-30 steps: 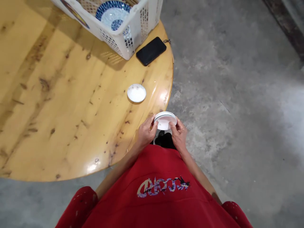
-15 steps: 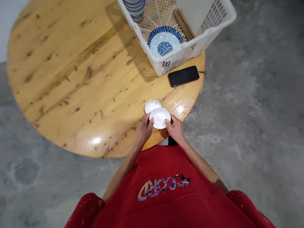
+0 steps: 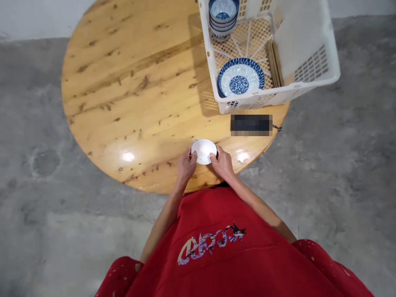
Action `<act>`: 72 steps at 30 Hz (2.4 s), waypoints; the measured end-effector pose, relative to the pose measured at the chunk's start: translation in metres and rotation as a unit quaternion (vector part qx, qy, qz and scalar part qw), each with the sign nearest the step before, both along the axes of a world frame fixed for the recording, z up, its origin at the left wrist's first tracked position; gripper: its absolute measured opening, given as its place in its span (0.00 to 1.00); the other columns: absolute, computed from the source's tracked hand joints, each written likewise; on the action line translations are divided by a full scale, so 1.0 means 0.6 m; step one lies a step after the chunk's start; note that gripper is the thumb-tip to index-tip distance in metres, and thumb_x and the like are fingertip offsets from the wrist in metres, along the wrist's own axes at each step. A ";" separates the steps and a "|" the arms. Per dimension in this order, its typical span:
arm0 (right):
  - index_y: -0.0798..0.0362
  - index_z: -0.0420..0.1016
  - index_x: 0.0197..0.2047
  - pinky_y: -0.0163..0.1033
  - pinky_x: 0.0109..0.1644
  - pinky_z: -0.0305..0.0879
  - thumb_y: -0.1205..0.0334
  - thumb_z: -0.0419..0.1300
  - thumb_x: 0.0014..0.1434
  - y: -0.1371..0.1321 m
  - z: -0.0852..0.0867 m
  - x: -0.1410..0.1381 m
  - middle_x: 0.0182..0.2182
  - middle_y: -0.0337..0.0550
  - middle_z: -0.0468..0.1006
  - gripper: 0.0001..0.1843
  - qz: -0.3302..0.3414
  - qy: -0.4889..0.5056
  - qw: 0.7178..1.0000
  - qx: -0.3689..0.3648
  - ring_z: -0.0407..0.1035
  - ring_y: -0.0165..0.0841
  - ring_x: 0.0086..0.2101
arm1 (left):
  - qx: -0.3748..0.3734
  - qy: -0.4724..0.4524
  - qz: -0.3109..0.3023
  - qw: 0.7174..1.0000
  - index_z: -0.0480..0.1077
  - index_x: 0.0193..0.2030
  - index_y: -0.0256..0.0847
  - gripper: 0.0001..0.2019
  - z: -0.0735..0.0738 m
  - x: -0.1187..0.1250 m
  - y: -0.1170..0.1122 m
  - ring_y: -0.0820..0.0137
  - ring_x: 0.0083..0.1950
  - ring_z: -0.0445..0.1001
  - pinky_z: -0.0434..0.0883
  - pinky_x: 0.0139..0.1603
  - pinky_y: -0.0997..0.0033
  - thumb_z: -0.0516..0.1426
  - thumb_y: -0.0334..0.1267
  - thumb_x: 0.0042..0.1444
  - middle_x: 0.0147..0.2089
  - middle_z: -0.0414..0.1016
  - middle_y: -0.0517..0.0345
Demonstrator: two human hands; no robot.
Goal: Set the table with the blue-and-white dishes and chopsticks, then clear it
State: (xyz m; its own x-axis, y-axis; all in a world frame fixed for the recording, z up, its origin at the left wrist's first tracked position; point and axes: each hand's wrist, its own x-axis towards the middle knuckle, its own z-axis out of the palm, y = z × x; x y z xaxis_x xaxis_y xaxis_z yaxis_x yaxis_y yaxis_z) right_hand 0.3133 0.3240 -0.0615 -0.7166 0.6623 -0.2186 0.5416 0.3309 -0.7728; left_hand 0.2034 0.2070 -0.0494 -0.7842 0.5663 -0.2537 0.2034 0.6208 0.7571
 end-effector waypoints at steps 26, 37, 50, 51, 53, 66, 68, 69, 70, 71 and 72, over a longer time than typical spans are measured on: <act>0.59 0.66 0.59 0.41 0.43 0.65 0.58 0.46 0.66 0.009 0.026 -0.054 0.42 0.55 0.81 0.23 0.128 -0.193 0.969 0.082 0.76 0.44 0.41 | -0.164 0.133 -0.001 0.977 0.72 0.48 0.34 0.16 -0.032 -0.025 0.000 0.58 0.41 0.73 0.67 0.42 0.63 0.48 0.39 0.62 0.39 0.73 0.46; 0.58 0.67 0.55 0.42 0.42 0.65 0.58 0.46 0.65 0.006 0.025 -0.060 0.42 0.55 0.81 0.21 0.151 -0.182 0.966 0.103 0.76 0.44 0.41 | -0.199 0.142 -0.015 0.970 0.72 0.53 0.35 0.18 -0.034 -0.041 -0.008 0.62 0.38 0.73 0.68 0.39 0.66 0.49 0.42 0.64 0.40 0.71 0.47; 0.59 0.65 0.59 0.44 0.44 0.67 0.54 0.44 0.68 0.012 0.038 -0.051 0.44 0.58 0.80 0.24 0.170 -0.231 0.954 0.085 0.75 0.47 0.44 | -0.166 0.117 -0.080 0.976 0.67 0.57 0.34 0.20 -0.028 -0.041 -0.015 0.55 0.49 0.75 0.71 0.49 0.58 0.46 0.39 0.64 0.48 0.76 0.39; 0.59 0.64 0.59 0.44 0.45 0.66 0.53 0.43 0.69 0.013 0.037 -0.050 0.45 0.59 0.80 0.24 0.176 -0.237 0.952 0.084 0.75 0.47 0.45 | -0.173 0.109 -0.082 0.976 0.67 0.57 0.33 0.20 -0.025 -0.041 -0.014 0.55 0.49 0.75 0.71 0.50 0.58 0.45 0.39 0.64 0.49 0.76 0.38; 0.59 0.64 0.60 0.45 0.47 0.66 0.50 0.41 0.70 0.016 0.030 -0.049 0.45 0.59 0.79 0.26 0.181 -0.237 0.951 0.078 0.74 0.47 0.46 | -0.173 0.093 -0.084 0.977 0.66 0.58 0.33 0.21 -0.026 -0.045 -0.012 0.54 0.52 0.75 0.70 0.52 0.57 0.44 0.40 0.65 0.51 0.75 0.37; 0.60 0.74 0.50 0.37 0.44 0.64 0.58 0.51 0.65 0.015 0.001 -0.064 0.45 0.54 0.80 0.18 0.084 -0.166 0.982 -0.022 0.73 0.41 0.44 | -0.045 -0.088 -0.064 0.993 0.69 0.56 0.32 0.23 -0.069 -0.076 -0.018 0.61 0.43 0.78 0.75 0.39 0.66 0.45 0.44 0.63 0.49 0.77 0.42; 0.60 0.74 0.49 0.37 0.44 0.64 0.59 0.52 0.64 0.009 0.003 -0.056 0.45 0.54 0.80 0.17 0.066 -0.153 0.986 -0.027 0.73 0.40 0.43 | -0.033 -0.061 -0.089 0.994 0.69 0.56 0.32 0.24 -0.068 -0.074 -0.020 0.58 0.48 0.77 0.75 0.44 0.63 0.45 0.45 0.63 0.50 0.77 0.41; 0.59 0.75 0.49 0.36 0.43 0.63 0.60 0.53 0.63 0.007 0.004 -0.050 0.45 0.53 0.81 0.17 0.056 -0.138 0.988 -0.029 0.73 0.39 0.43 | -0.028 -0.050 -0.097 0.994 0.69 0.56 0.33 0.24 -0.066 -0.071 -0.020 0.57 0.50 0.76 0.74 0.46 0.61 0.45 0.46 0.63 0.51 0.77 0.41; 0.59 0.75 0.49 0.36 0.43 0.63 0.61 0.53 0.62 0.005 0.005 -0.042 0.44 0.52 0.81 0.16 0.045 -0.122 0.991 -0.031 0.74 0.38 0.42 | -0.032 -0.048 -0.103 0.993 0.69 0.56 0.33 0.24 -0.062 -0.066 -0.019 0.57 0.51 0.76 0.74 0.47 0.60 0.45 0.47 0.63 0.50 0.77 0.41; 0.58 0.75 0.48 0.35 0.42 0.63 0.61 0.54 0.62 0.005 0.006 -0.034 0.43 0.51 0.81 0.16 0.029 -0.109 0.993 -0.034 0.74 0.38 0.40 | -0.035 -0.050 -0.102 0.993 0.70 0.55 0.34 0.23 -0.057 -0.061 -0.017 0.57 0.50 0.76 0.74 0.47 0.60 0.45 0.47 0.63 0.49 0.77 0.42; 0.58 0.76 0.47 0.35 0.41 0.63 0.61 0.54 0.61 0.005 0.009 -0.024 0.41 0.50 0.81 0.15 0.014 -0.100 0.994 -0.037 0.73 0.37 0.39 | -0.036 -0.053 -0.102 0.993 0.70 0.54 0.35 0.22 -0.050 -0.054 -0.014 0.58 0.49 0.77 0.74 0.47 0.60 0.45 0.47 0.63 0.48 0.78 0.43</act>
